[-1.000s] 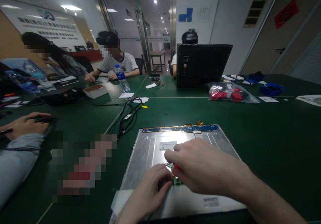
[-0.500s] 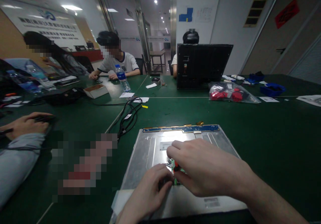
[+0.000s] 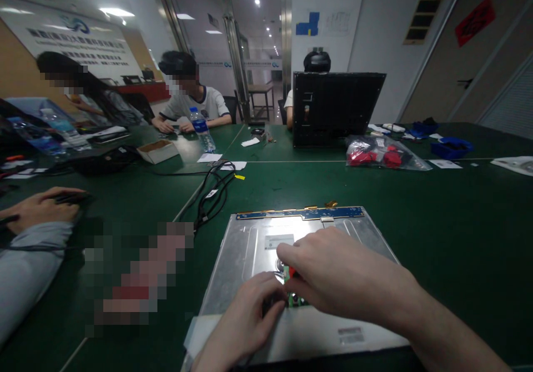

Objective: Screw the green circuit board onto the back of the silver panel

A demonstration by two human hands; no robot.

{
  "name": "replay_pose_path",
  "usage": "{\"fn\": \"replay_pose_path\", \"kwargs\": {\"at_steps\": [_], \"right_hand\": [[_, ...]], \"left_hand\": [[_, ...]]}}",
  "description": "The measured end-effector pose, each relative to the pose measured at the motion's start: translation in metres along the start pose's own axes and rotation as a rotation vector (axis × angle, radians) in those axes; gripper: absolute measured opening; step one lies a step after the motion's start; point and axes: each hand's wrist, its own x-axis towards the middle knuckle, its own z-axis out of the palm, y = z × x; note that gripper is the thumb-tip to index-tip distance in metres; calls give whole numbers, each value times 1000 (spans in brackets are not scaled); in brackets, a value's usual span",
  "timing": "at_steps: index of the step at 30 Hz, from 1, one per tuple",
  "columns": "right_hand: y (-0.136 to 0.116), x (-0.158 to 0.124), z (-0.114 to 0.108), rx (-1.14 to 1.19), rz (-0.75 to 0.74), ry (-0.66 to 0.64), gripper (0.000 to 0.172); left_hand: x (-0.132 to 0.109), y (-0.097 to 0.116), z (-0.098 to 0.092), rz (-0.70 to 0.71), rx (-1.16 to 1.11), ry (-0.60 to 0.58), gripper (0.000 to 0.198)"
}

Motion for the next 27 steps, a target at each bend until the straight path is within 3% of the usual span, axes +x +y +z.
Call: {"fn": "replay_pose_path", "kwargs": {"at_steps": [7,15,27], "right_hand": [[-1,1,1,-4,-17,-16,15],[-2,0,-3,33,-41,-55,5],[0,2,2,-5,-22,9,7]], "left_hand": [[0,-2,0,21,-17,-8,13],[1,-1,0,8,-22,-22,13],[1,-1,0,11,-32,9,12]]}}
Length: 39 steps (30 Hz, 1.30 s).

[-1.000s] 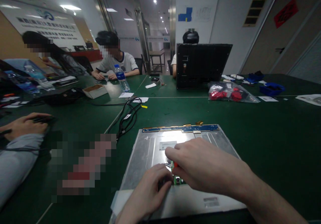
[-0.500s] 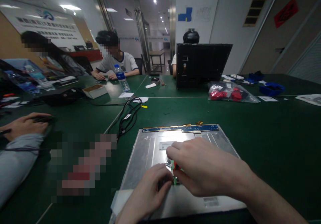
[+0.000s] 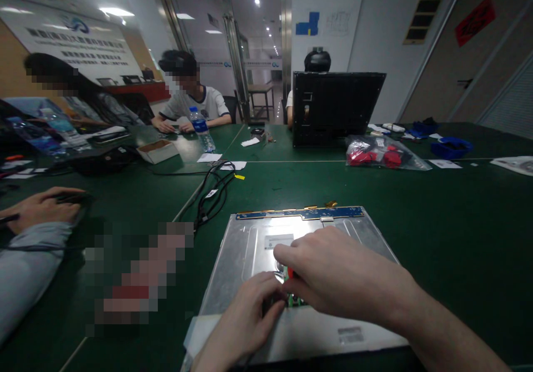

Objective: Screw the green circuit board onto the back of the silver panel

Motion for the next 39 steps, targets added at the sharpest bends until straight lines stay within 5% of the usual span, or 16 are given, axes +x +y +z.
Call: {"fn": "replay_pose_path", "kwargs": {"at_steps": [39], "right_hand": [[0,-1,-5,38,-37,-53,15]], "left_hand": [[1,0,-1,-20,3,-40,12]]}}
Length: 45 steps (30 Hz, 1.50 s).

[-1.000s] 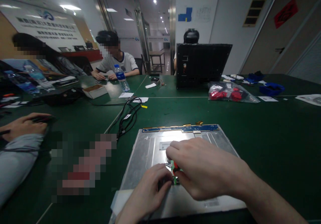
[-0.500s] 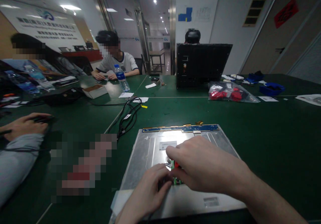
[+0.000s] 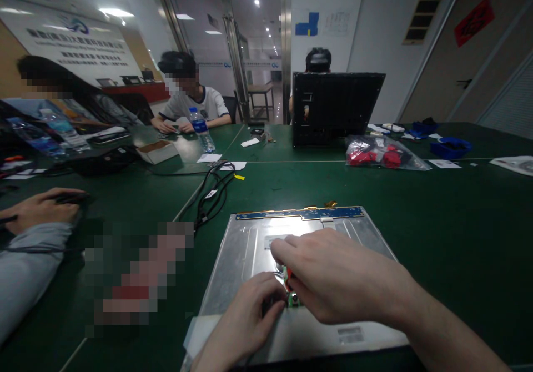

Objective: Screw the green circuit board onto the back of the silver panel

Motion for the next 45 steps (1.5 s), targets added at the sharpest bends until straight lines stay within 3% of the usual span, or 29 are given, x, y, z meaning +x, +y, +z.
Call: {"fn": "replay_pose_path", "kwargs": {"at_steps": [8,23,39,45], "right_hand": [[1,2,6,-40,46,62,9],[1,0,-1,16,-32,-32,17],[1,3,4,-36,63,27,11],[2,1,2,6,0,18,16]], "left_hand": [[-2,-3,3,20,2,45,13],[-1,-1,1,-5,-2,9,13],[-2,-1,2,67,-22,64,12],[0,0,1,36,-29,28,12]]}}
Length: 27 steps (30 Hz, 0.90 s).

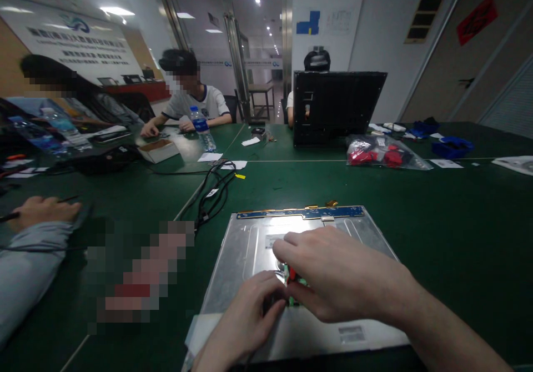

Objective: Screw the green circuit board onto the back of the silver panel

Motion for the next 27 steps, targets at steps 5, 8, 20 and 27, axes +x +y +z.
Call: {"fn": "replay_pose_path", "kwargs": {"at_steps": [5,8,20,27], "right_hand": [[-1,-1,-3,12,-29,-35,17],[-1,-1,-2,6,-37,-21,15],[-1,2,2,-23,51,17,8],[0,0,-1,0,9,-22,8]], "left_hand": [[0,2,0,-52,26,-13,14],[0,3,-1,-61,46,-12,13],[-2,-2,1,-33,48,4,11],[-1,0,-1,-19,46,-1,12]]}}
